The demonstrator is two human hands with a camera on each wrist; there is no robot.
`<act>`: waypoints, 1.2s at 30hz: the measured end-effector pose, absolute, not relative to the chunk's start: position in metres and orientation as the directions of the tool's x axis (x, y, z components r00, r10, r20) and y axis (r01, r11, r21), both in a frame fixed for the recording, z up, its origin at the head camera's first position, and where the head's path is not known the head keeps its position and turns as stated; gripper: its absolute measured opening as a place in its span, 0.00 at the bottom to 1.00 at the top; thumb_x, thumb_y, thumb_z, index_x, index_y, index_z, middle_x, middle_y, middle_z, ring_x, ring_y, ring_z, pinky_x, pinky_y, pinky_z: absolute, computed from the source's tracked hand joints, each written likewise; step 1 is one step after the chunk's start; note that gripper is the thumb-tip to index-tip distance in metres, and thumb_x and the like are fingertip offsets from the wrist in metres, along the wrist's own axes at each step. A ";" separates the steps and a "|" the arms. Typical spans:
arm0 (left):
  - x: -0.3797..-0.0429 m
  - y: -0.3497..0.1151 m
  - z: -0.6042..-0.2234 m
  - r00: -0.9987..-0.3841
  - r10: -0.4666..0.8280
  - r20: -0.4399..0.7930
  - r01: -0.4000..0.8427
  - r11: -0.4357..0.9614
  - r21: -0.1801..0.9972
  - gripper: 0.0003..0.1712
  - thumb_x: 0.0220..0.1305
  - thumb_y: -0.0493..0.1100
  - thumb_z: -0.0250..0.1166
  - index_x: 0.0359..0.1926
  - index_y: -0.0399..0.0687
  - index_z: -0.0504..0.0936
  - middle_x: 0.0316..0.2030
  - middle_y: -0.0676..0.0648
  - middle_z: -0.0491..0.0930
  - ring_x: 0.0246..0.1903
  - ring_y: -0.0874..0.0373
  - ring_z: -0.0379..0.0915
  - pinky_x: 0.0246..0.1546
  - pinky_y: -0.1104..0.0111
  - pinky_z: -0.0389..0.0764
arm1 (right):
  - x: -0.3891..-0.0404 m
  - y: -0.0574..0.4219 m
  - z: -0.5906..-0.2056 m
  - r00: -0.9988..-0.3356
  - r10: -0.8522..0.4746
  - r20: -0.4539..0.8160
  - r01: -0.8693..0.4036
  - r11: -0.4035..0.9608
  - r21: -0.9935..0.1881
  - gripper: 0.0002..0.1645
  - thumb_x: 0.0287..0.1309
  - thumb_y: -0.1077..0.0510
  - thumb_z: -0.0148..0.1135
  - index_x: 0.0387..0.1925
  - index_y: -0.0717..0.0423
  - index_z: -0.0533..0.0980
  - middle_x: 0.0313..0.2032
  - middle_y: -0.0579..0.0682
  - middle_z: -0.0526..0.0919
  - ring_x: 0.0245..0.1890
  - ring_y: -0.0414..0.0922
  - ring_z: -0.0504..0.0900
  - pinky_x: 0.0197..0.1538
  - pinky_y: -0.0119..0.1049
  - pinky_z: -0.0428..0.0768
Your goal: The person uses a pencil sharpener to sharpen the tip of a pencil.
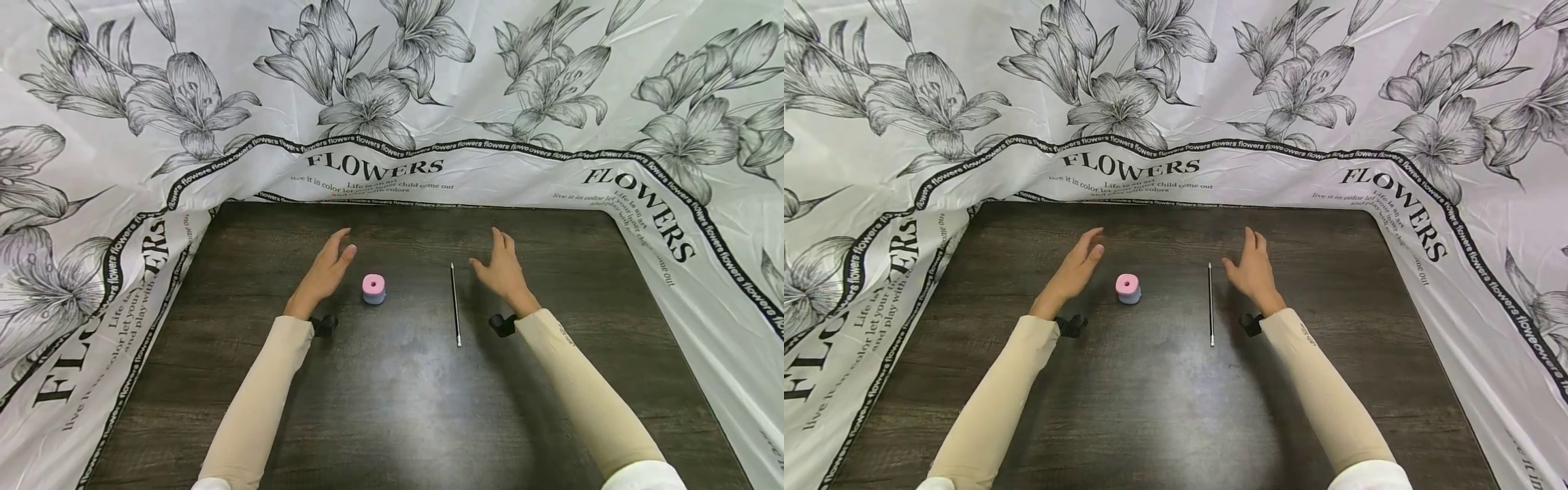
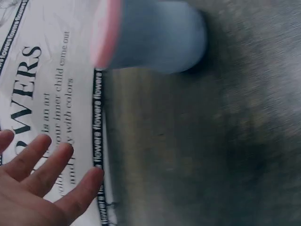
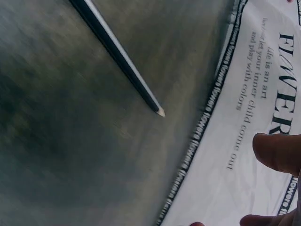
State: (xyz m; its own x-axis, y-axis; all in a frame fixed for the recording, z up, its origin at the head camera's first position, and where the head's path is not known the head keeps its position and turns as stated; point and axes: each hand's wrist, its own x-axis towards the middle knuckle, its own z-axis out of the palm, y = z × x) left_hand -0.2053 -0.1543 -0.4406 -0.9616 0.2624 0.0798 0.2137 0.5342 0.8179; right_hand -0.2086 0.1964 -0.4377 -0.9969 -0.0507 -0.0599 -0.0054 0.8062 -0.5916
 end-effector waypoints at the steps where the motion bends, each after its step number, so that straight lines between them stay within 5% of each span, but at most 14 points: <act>1: -0.203 -0.154 -0.445 -0.961 0.266 0.073 0.205 0.513 0.833 0.44 0.69 0.69 0.38 0.73 0.44 0.50 0.68 0.33 0.58 0.66 0.38 0.58 0.62 0.46 0.63 | -0.205 0.197 -0.440 -0.996 -0.048 -0.073 0.005 0.803 -0.596 0.50 0.64 0.51 0.57 0.74 0.62 0.39 0.71 0.70 0.42 0.63 0.71 0.61 0.56 0.64 0.68; 12: -0.185 -0.150 -0.480 -0.967 0.256 -0.001 0.112 0.425 0.898 0.38 0.71 0.59 0.49 0.72 0.44 0.51 0.67 0.36 0.59 0.64 0.40 0.59 0.61 0.45 0.64 | -0.183 0.191 -0.472 -0.985 -0.058 -0.161 0.057 0.778 -0.626 0.47 0.63 0.49 0.58 0.71 0.67 0.46 0.65 0.73 0.51 0.61 0.69 0.63 0.60 0.60 0.67; 22: -0.177 -0.137 -0.505 -0.969 0.241 -0.054 0.050 0.406 0.913 0.47 0.58 0.45 0.69 0.72 0.45 0.52 0.67 0.37 0.60 0.66 0.41 0.59 0.61 0.46 0.65 | -0.167 0.181 -0.487 -0.978 -0.052 -0.203 0.091 0.768 -0.634 0.47 0.60 0.48 0.61 0.69 0.68 0.52 0.63 0.72 0.56 0.53 0.65 0.72 0.56 0.57 0.71; 28: -0.175 -0.131 -0.513 -0.974 0.223 -0.042 0.056 0.413 0.909 0.47 0.56 0.40 0.70 0.71 0.42 0.54 0.65 0.35 0.61 0.65 0.42 0.59 0.62 0.49 0.66 | -0.161 0.173 -0.491 -0.976 -0.008 -0.217 0.135 0.760 -0.636 0.47 0.56 0.48 0.65 0.68 0.66 0.55 0.61 0.70 0.58 0.55 0.65 0.71 0.55 0.57 0.72; 36: -0.174 -0.120 -0.512 -0.983 0.182 -0.027 0.061 0.461 0.885 0.42 0.54 0.36 0.70 0.67 0.37 0.60 0.58 0.33 0.67 0.58 0.42 0.66 0.57 0.51 0.71 | -0.155 0.166 -0.498 -0.977 0.042 -0.207 0.163 0.772 -0.614 0.47 0.51 0.47 0.70 0.66 0.63 0.59 0.58 0.66 0.61 0.45 0.62 0.75 0.44 0.54 0.75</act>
